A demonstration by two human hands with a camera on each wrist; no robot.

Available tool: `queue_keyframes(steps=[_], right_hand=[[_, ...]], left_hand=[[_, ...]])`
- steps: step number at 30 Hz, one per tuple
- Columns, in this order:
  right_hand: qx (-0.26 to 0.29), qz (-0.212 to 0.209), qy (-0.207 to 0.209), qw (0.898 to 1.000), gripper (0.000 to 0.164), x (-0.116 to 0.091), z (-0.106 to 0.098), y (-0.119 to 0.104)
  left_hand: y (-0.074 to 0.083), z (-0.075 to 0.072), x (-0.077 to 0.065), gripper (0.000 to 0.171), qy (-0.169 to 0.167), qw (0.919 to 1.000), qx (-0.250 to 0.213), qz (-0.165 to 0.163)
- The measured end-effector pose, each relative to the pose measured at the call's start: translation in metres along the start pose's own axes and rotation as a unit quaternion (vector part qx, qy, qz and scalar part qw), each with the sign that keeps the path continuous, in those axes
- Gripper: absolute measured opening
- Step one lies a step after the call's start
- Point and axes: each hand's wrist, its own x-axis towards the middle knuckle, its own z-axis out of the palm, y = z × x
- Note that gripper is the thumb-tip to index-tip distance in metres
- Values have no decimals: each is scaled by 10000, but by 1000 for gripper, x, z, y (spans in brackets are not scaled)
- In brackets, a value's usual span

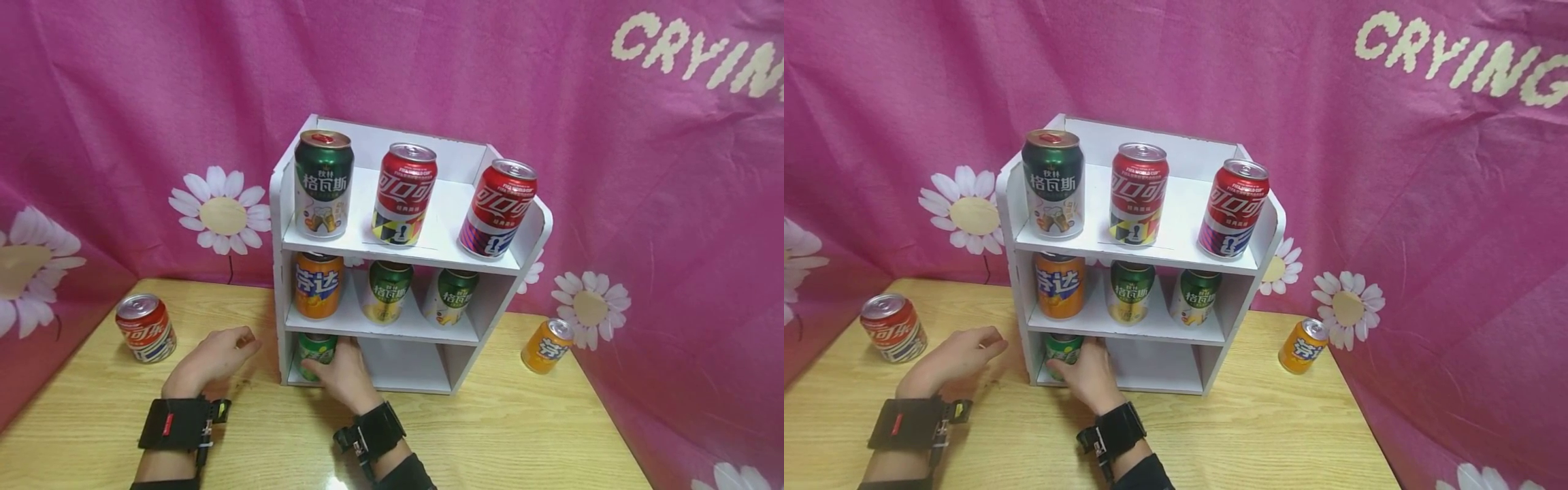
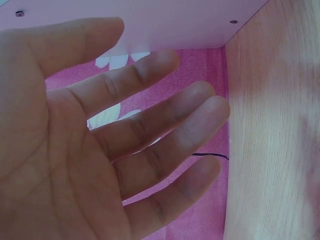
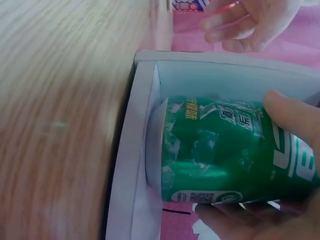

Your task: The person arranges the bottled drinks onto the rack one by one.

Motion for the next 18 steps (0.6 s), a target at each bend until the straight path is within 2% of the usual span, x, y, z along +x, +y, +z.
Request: queue_keyframes(steps=[4,9,18], right_hand=[[4,105,-150,9998,71,0,-4,0],[-227,96,-187,9995,73,-1,-5,-2],[-326,-122,457,9984,81,-2,8,-4]], left_hand=[[0,0,0,37,45,10000,22,76],[0,0,-1,36,52,9999,34,79],[0,0,0,39,-3,10000,-15,-22]])
